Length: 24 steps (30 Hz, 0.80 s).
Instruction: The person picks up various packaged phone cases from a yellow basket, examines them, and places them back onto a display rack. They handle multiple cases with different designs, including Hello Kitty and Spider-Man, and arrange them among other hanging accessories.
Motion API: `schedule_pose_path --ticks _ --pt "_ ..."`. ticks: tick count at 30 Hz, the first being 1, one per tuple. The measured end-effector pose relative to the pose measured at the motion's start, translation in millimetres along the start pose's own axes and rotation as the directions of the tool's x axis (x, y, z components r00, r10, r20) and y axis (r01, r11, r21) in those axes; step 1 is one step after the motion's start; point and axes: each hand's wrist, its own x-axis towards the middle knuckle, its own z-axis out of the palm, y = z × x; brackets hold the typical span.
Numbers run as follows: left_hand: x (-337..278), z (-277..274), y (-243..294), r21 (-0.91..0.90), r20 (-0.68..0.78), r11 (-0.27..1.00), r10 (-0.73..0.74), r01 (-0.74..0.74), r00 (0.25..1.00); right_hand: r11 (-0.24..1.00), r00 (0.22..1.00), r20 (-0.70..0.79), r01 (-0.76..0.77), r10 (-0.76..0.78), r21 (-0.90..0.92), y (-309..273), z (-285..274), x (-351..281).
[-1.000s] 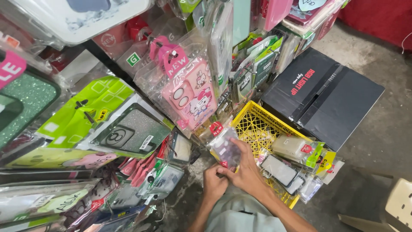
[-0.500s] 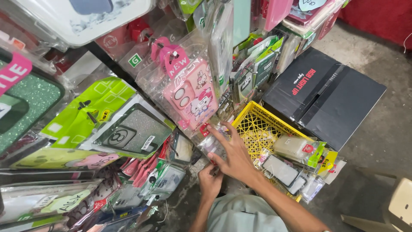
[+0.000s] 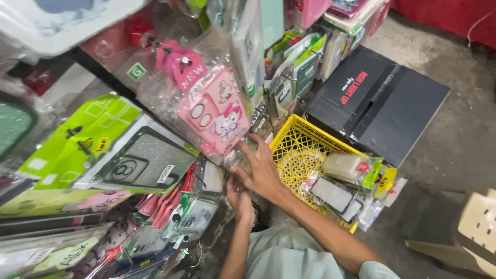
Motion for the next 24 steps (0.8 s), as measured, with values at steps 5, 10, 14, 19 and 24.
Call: schedule_pose_path --ticks 5,10,14,19,24 --pt "-9 -11 -37 -0.007 -0.025 0.998 -0.068 0.068 0.997 0.996 0.994 -0.100 0.046 -0.039 0.072 14 -31 -22" --pt "-31 -11 -71 0.138 0.090 0.960 -0.256 0.243 0.962 0.961 0.958 -0.115 -0.271 0.263 -0.053 101 -61 -94" --pt "-48 7 -78 0.339 0.264 0.882 -0.423 0.327 0.867 0.769 0.829 0.081 -0.472 0.554 -0.430 158 -83 -166" --pt "-61 25 -78 0.445 0.341 0.821 -0.526 0.359 0.779 0.550 0.644 0.278 -0.268 0.713 -0.791 164 -96 -197" --pt "-66 29 -86 0.499 0.363 0.786 -0.572 0.364 0.736 0.555 0.703 0.242 -0.255 0.669 -0.792 180 -88 -216"
